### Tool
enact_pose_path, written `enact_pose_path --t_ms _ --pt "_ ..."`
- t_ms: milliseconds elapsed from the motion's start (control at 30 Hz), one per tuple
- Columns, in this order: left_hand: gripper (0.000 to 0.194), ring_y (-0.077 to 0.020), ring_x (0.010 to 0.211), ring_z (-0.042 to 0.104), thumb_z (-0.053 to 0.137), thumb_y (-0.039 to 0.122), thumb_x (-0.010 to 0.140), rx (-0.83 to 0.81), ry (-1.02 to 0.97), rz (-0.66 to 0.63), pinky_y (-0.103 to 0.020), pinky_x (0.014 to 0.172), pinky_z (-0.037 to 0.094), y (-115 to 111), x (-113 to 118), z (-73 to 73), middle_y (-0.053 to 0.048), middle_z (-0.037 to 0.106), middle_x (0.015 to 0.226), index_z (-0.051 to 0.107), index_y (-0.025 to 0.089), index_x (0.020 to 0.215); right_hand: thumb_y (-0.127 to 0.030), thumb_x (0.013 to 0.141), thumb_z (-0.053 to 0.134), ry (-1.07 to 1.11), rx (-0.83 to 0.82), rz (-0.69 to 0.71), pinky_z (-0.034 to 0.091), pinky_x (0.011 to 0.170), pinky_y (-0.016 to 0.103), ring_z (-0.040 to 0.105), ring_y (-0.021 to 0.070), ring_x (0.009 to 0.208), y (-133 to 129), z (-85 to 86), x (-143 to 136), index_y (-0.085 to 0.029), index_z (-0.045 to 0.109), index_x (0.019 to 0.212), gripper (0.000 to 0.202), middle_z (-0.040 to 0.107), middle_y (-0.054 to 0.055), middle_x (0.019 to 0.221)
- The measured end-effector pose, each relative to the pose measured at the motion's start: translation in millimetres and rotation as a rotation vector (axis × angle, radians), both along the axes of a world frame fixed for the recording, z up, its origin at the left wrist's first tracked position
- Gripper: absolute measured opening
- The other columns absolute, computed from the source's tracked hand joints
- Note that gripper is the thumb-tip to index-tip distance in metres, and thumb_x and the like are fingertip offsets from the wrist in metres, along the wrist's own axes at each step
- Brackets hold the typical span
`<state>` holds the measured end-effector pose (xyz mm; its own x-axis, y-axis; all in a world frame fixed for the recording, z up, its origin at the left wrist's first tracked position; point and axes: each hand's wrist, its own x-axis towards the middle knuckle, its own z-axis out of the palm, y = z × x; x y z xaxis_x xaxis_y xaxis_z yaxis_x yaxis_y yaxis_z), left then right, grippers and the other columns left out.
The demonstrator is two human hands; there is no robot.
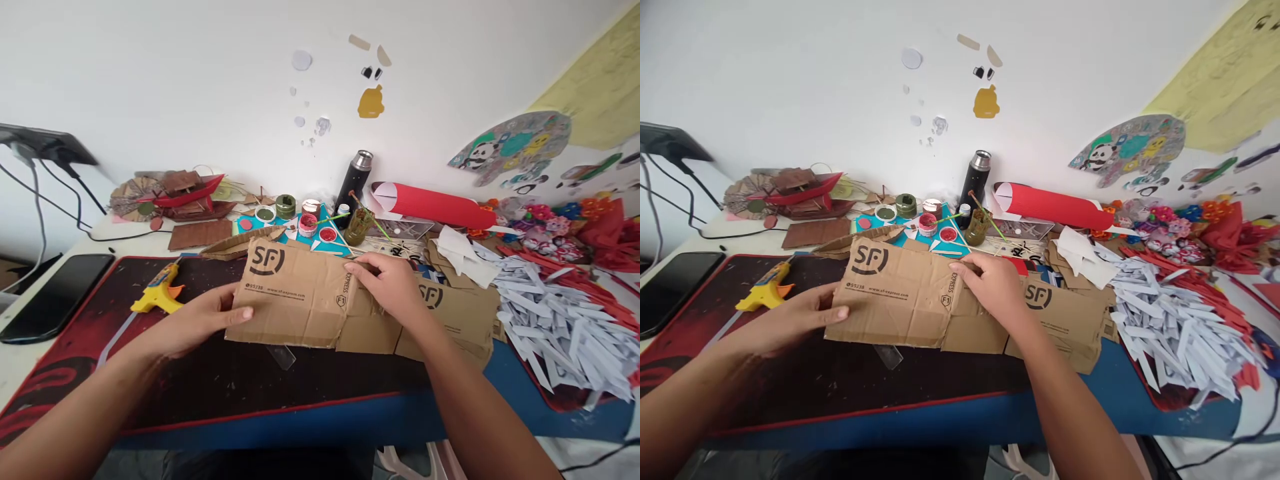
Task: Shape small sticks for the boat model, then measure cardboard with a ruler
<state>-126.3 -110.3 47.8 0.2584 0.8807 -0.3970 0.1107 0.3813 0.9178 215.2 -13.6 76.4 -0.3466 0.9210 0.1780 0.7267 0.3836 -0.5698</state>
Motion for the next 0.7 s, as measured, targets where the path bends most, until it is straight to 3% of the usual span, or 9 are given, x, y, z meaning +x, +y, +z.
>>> enact_pose_path --t_ms 100,267,500,700 --pt "0.062 -0.0374 0.126 0.073 0.084 0.065 0.081 -0.052 0.008 0.023 -0.052 0.109 0.059 -3.8 12.7 -0.5 -0.010 0.078 0.137 0.076 0.027 0.129 -0.042 0.102 0.068 -0.040 0.046 0.000 0.047 0.071 0.032 0.075 0.0226 0.082 0.9 -0.8 -3.2 -0.027 0.083 0.094 0.022 0.084 0.002 0.091" --pt "0.070 -0.0316 0.119 0.077 0.087 0.058 0.082 -0.060 -0.003 0.159 -0.041 0.101 0.064 -2.3 18.8 2.0 -0.012 0.075 0.143 0.067 0.022 0.139 -0.037 0.105 0.068 -0.112 0.084 0.011 0.050 0.080 0.033 0.077 0.0245 0.098 0.0 -0.7 -8.3 -0.027 0.083 0.104 0.018 0.085 0.004 0.105" --pt "0.079 -0.0309 0.099 0.082 0.099 0.055 0.064 -0.187 -0.058 0.289 -0.035 0.080 0.070 3.3 7.4 6.9 -0.010 0.082 0.128 0.072 0.022 0.132 -0.042 0.110 0.061 -0.144 0.060 0.070 0.051 0.083 0.033 0.076 0.0237 0.101 -3.6 4.6 -8.5 -0.026 0.080 0.110 0.025 0.084 0.005 0.111" --pt "0.090 -0.0363 0.097 0.083 0.103 0.058 0.046 -0.251 -0.045 0.425 -0.031 0.065 0.071 3.1 5.4 26.8 -0.006 0.087 0.110 0.077 0.032 0.129 -0.047 0.113 0.053 -0.192 0.026 0.037 0.048 0.078 0.032 0.075 0.0230 0.095 -5.9 17.0 13.7 -0.026 0.080 0.106 0.035 0.083 0.004 0.104"
